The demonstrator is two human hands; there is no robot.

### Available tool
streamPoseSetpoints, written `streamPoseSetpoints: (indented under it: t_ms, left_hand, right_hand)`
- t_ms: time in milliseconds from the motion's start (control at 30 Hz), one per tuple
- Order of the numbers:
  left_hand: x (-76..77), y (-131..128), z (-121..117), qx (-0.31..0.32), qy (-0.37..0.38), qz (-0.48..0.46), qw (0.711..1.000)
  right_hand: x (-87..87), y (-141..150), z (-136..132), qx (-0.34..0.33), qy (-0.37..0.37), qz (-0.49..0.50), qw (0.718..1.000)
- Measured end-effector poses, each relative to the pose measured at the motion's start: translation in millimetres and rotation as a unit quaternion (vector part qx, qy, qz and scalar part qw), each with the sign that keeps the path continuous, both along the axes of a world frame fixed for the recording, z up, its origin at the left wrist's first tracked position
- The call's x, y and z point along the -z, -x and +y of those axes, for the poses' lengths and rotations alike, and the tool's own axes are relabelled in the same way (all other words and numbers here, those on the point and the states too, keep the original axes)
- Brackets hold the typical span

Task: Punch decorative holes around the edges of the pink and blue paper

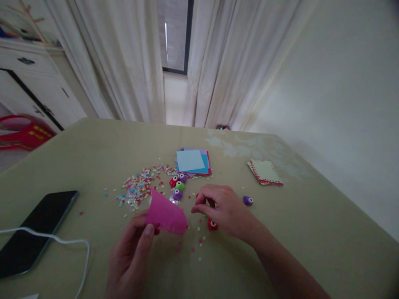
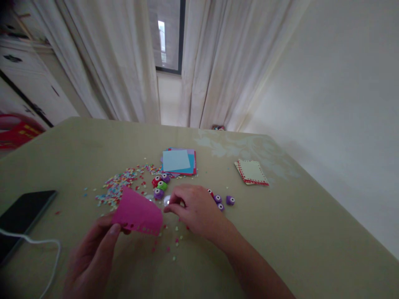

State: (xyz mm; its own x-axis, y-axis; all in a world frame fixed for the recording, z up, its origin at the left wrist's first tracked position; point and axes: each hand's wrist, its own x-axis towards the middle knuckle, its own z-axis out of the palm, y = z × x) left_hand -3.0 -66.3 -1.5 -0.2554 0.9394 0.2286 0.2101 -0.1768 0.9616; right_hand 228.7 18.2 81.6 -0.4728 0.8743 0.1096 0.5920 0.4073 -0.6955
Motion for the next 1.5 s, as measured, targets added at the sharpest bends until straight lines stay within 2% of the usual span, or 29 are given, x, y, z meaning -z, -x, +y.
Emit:
streamPoseSetpoints:
  t_ms: [100, 167, 233, 300, 367, 433, 467, 533, 600, 633, 700, 733, 800, 833, 933, 1033, 1100, 1167, 1233, 1400, 1500]
  left_hand:
    - [3.0, -1, -4, -0.035, -0.025, 0.013, 0.999]
    - [3.9, -4, -8, -0.048, -0.066, 0.054, 0.995]
    - [4.7, -6, -10, -0.021, -0.134, 0.129, 0.982]
    - [6.0, -6, -10, 0.034, -0.21, 0.224, 0.951]
    - [7.5, -6, -10, 0.066, -0.258, 0.297, 0.917]
    - [8.7, -5, -8, 0.057, -0.261, 0.331, 0.905]
    - [8.9, -5, -6, 0.032, -0.246, 0.329, 0.911]
    - [8.1, -5, -2, -0.039, -0.186, 0.27, 0.944]
    - [5.5, -5, 6, -0.105, -0.098, 0.127, 0.981]
    - [3.6, -5, 10, -0.106, -0.051, 0.034, 0.993]
    - [-0.5, -2, 18, -0.029, 0.064, -0.129, 0.989]
    - [-2.5, 0, 21, -0.007, 0.13, -0.166, 0.978]
    - [-5.2, 5, 25, 0.005, 0.208, -0.18, 0.961]
    - [-5.8, 7, 26, -0.012, 0.217, -0.165, 0.962]
    - [-4.7, 13, 29, -0.067, 0.179, -0.136, 0.972]
    - [-1.6, 16, 32, -0.094, 0.186, -0.143, 0.968]
    - [-0.1, 16, 34, -0.104, 0.206, -0.138, 0.963]
    - [0.6, 17, 35, -0.11, 0.215, -0.13, 0.962]
    - [0.8, 17, 35, -0.111, 0.211, -0.132, 0.962]
    - [-1.1, 16, 31, -0.113, 0.198, -0.168, 0.959]
    - [-5.4, 12, 30, -0.114, 0.206, -0.204, 0.95]
  right_hand:
    - [-1.3, 4, -4, -0.027, 0.016, 0.026, 0.999]
    - [-2.8, 10, -12, -0.03, 0.089, 0.089, 0.992]
    - [-2.1, 20, -23, -0.039, 0.196, 0.169, 0.965]
    - [2.7, 30, -31, -0.05, 0.26, 0.214, 0.94]
    - [11.6, 39, -35, -0.037, 0.256, 0.219, 0.941]
    - [22.3, 43, -32, -0.006, 0.236, 0.225, 0.945]
    - [27.1, 44, -29, 0.007, 0.233, 0.239, 0.943]
    - [33.9, 42, -20, 0.024, 0.23, 0.274, 0.933]
    - [36.3, 40, -8, 0.028, 0.233, 0.312, 0.921]
    - [36.5, 39, -2, 0.026, 0.236, 0.328, 0.914]
    - [37.0, 40, 12, 0.012, 0.236, 0.333, 0.913]
    - [37.9, 41, 20, 0.003, 0.227, 0.319, 0.92]
    - [41.9, 45, 34, -0.014, 0.201, 0.282, 0.938]
    - [44.8, 48, 41, -0.012, 0.196, 0.277, 0.941]
    - [54.0, 51, 54, 0.017, 0.16, 0.262, 0.952]
    - [61.1, 49, 53, -0.001, 0.024, 0.095, 0.995]
    - [64.6, 48, 47, -0.022, -0.042, -0.032, 0.998]
    - [67.6, 47, 39, -0.023, -0.056, -0.102, 0.993]
    - [70.4, 47, 33, -0.027, -0.053, -0.119, 0.991]
    - [74.9, 40, 28, -0.089, -0.07, -0.109, 0.988]
    - [73.2, 34, 28, -0.081, -0.083, -0.096, 0.989]
